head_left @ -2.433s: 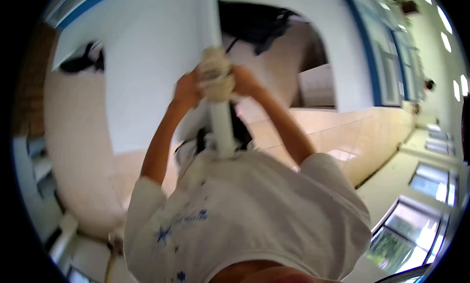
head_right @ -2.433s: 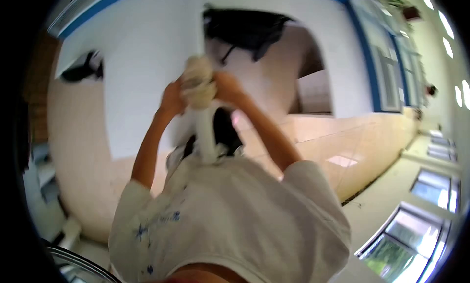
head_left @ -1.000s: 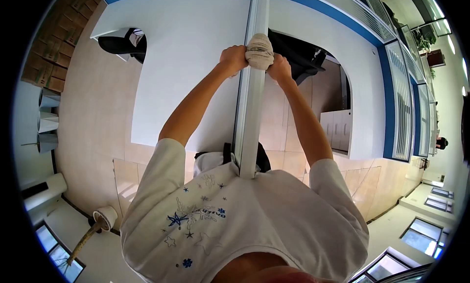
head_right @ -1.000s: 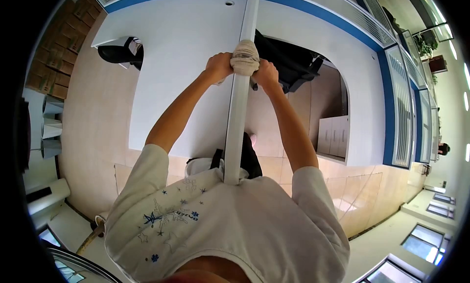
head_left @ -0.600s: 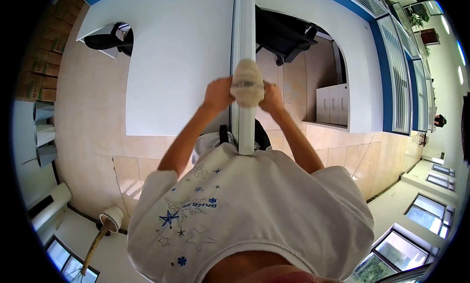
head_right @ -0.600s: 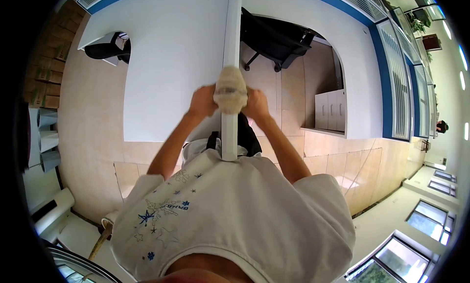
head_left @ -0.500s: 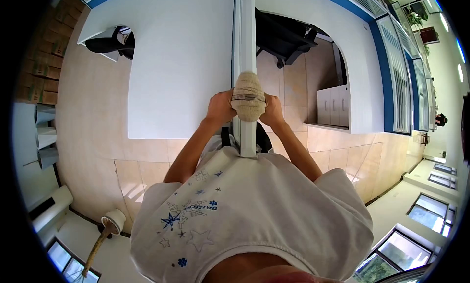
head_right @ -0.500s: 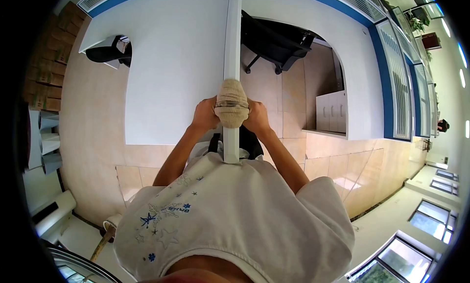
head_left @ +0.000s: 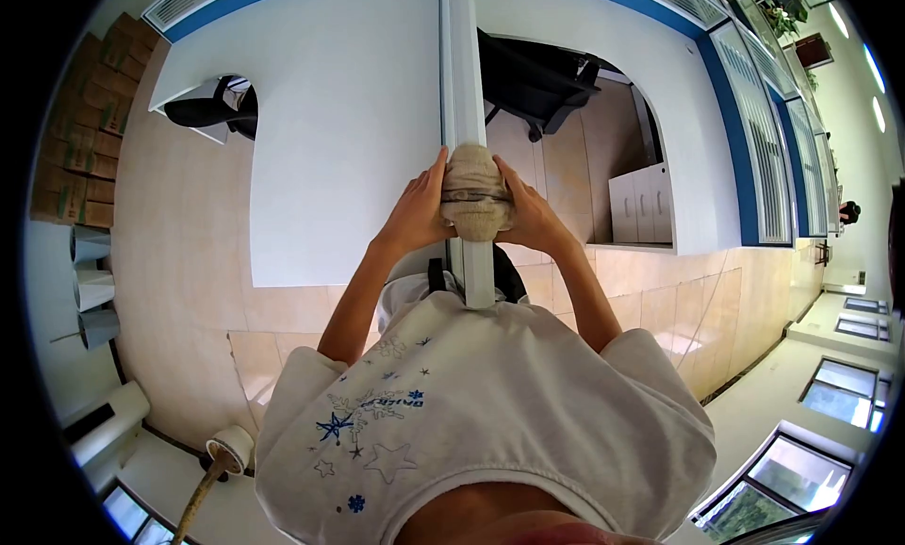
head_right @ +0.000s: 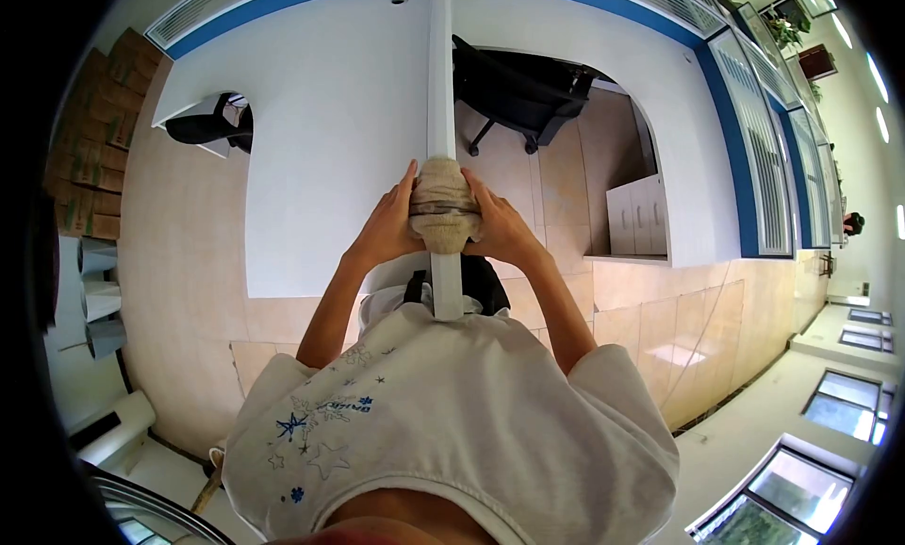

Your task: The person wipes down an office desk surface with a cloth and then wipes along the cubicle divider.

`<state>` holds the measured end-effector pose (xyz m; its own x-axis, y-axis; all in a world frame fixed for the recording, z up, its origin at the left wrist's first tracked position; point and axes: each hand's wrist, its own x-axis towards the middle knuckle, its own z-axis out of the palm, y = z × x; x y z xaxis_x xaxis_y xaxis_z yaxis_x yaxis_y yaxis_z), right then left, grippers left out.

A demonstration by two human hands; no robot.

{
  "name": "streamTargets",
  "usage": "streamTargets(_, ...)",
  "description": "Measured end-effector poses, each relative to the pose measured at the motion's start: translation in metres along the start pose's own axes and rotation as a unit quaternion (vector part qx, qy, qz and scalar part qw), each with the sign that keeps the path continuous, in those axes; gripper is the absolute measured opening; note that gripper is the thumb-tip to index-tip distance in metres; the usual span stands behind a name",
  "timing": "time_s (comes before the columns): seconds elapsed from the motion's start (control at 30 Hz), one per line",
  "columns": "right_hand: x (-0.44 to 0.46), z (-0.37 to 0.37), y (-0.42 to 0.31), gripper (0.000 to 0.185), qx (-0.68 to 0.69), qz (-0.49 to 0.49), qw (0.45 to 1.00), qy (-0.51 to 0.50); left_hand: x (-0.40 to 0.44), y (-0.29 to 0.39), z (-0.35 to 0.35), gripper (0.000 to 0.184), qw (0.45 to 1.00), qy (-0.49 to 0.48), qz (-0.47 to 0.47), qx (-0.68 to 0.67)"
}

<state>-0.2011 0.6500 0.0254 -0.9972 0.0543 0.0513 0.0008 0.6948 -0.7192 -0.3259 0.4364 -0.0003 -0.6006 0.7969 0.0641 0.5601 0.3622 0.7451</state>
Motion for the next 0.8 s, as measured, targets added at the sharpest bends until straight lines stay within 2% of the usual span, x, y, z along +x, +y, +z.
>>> streamTargets(0.07,0.002,0.002,-0.006,0.117,-0.035,-0.012,0.999,0.014,0.004,0.002,0.001,0.141,1.000,-0.005,0.020,-0.006)
streamTargets(0.17,0.008,0.007,-0.006,0.110,-0.069,-0.010,0.997,0.029,0.009,0.000,0.012,0.114,0.999,0.017,0.009,-0.046)
streamTargets(0.27,0.011,0.018,-0.001,0.097,-0.092,-0.009,0.994,0.058,0.016,0.000,0.011,0.093,0.997,-0.019,-0.042,-0.065)
streamTargets(0.37,0.009,0.022,0.006,0.081,-0.093,-0.012,0.993,0.077,0.017,0.009,0.007,0.065,0.995,-0.031,-0.087,-0.047)
streamTargets(0.47,0.010,0.021,0.006,0.063,-0.099,-0.013,0.991,0.086,0.016,0.011,0.009,0.050,0.998,0.011,-0.062,0.029)
streamTargets(0.57,0.013,0.020,0.010,0.053,-0.099,-0.024,0.990,0.098,0.016,0.014,0.006,0.041,0.997,0.029,-0.051,0.058)
streamTargets(0.63,0.017,0.019,0.008,0.048,-0.090,-0.029,0.990,0.107,0.016,0.010,0.011,0.042,0.996,0.048,-0.032,0.060)
streamTargets(0.73,0.025,0.019,0.002,0.049,-0.033,-0.116,0.978,0.171,0.018,0.003,0.017,0.042,0.998,0.050,-0.029,0.017)
streamTargets(0.8,0.024,0.025,0.013,0.052,0.027,-0.065,0.991,0.116,0.018,0.000,0.019,0.042,0.998,0.038,-0.037,-0.014)
